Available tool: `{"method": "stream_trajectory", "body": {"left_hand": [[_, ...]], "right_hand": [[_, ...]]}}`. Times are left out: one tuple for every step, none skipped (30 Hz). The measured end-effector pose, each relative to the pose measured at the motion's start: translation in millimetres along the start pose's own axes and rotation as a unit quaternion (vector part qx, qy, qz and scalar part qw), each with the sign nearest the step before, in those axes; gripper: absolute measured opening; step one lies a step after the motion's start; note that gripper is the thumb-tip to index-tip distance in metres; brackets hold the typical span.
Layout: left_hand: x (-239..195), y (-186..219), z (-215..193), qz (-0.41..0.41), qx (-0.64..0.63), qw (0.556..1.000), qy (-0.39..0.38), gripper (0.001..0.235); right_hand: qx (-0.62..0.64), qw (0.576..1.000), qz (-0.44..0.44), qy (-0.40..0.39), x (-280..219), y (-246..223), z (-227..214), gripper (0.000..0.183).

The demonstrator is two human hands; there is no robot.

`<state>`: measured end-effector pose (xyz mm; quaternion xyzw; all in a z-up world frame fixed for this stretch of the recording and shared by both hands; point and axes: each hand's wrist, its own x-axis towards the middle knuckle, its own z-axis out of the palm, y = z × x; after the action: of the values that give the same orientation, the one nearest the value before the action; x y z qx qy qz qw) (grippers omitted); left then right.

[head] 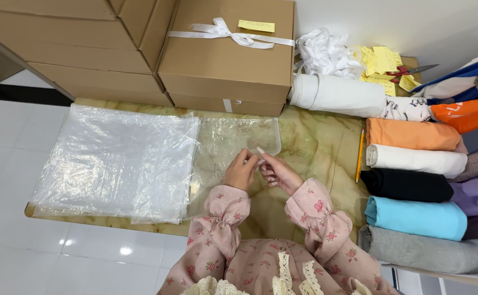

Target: The person writes on a yellow sticky note attached to a cardboard box, then places a rolled white garment into a plastic bag. They put the bagged garment into a cardboard box, close the lid, and tie a white ribbon around the box.

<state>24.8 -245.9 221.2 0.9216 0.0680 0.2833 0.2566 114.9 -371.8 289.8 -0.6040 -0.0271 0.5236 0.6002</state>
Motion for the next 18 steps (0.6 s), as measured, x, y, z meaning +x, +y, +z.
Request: {"method": "stream_trajectory", "body": {"left_hand": [[-0.9,-4.9,7.6,0.002,-0.001,1.000,-0.002,0.018],[-2.0,-9.7,15.0,0.024,0.024,0.999,-0.008,0.015],[-3.3,-14.9,21.8,0.046,0.050,0.998,-0.013,0.012],[-3.8,-15.6,24.7,0.047,0.050,0.998,-0.014,0.012],[-4.3,-17.0,26.8,0.064,0.069,0.995,-0.016,0.010],[-4.7,-18.5,28.8,0.081,0.089,0.993,-0.017,0.009],[-6.2,-19.6,31.8,0.082,0.089,0.993,-0.018,0.009],[-7.7,-20.8,34.8,0.093,0.104,0.990,-0.011,0.009],[-9.8,-21.6,38.0,0.105,0.118,0.987,-0.006,0.009],[-8.7,-20.5,38.2,0.106,0.117,0.987,-0.006,0.009],[-8.6,-19.5,38.0,0.125,0.120,0.985,0.016,0.012],[-8.5,-18.6,37.9,0.144,0.123,0.981,0.039,0.014],[-8.4,-18.7,37.1,0.144,0.122,0.981,0.038,0.014],[-8.3,-18.8,36.2,0.156,0.124,0.978,0.058,0.014],[-7.3,-19.4,34.9,0.169,0.126,0.974,0.078,0.015],[-10.3,-20.3,32.7,0.169,0.125,0.974,0.078,0.015],[-12.1,-21.9,30.5,0.167,0.122,0.975,0.087,0.014],[-14.0,-23.8,28.1,0.165,0.118,0.974,0.096,0.015]], "right_hand": [[0.002,1.000,-0.001,0.002,-2.1,-2.2,-1.0,0.040],[0.012,1.000,-0.002,0.003,-4.4,-4.3,-1.9,0.030],[0.022,1.000,-0.004,0.003,-6.4,-6.5,-2.0,0.023],[0.023,1.000,-0.004,0.004,-1.5,-1.4,-6.6,0.023],[0.029,1.000,0.004,0.001,4.0,3.2,-10.3,0.022],[0.035,0.999,0.013,-0.001,9.6,7.7,-13.9,0.020],[0.036,0.999,0.012,-0.001,8.9,8.0,-13.1,0.020],[0.015,1.000,0.024,0.004,8.4,8.3,-12.4,0.019],[-0.004,0.999,0.037,0.009,7.2,9.2,-11.7,0.018],[-0.004,0.999,0.037,0.011,15.1,16.7,-16.5,0.018],[-0.003,1.000,0.027,0.014,23.0,24.9,-20.7,0.015],[-0.003,1.000,0.017,0.017,30.9,33.3,-25.0,0.012],[-0.002,1.000,0.018,0.018,31.7,33.3,-23.0,0.012],[0.000,1.000,0.009,0.020,32.4,33.4,-21.0,0.012],[0.002,1.000,0.000,0.022,33.7,32.7,-18.6,0.012],[0.002,1.000,0.000,0.023,30.4,30.1,-15.4,0.012],[-0.004,1.000,-0.002,0.018,28.1,26.2,-12.2,0.012],[-0.011,1.000,-0.004,0.013,25.9,22.3,-8.6,0.014]]}}
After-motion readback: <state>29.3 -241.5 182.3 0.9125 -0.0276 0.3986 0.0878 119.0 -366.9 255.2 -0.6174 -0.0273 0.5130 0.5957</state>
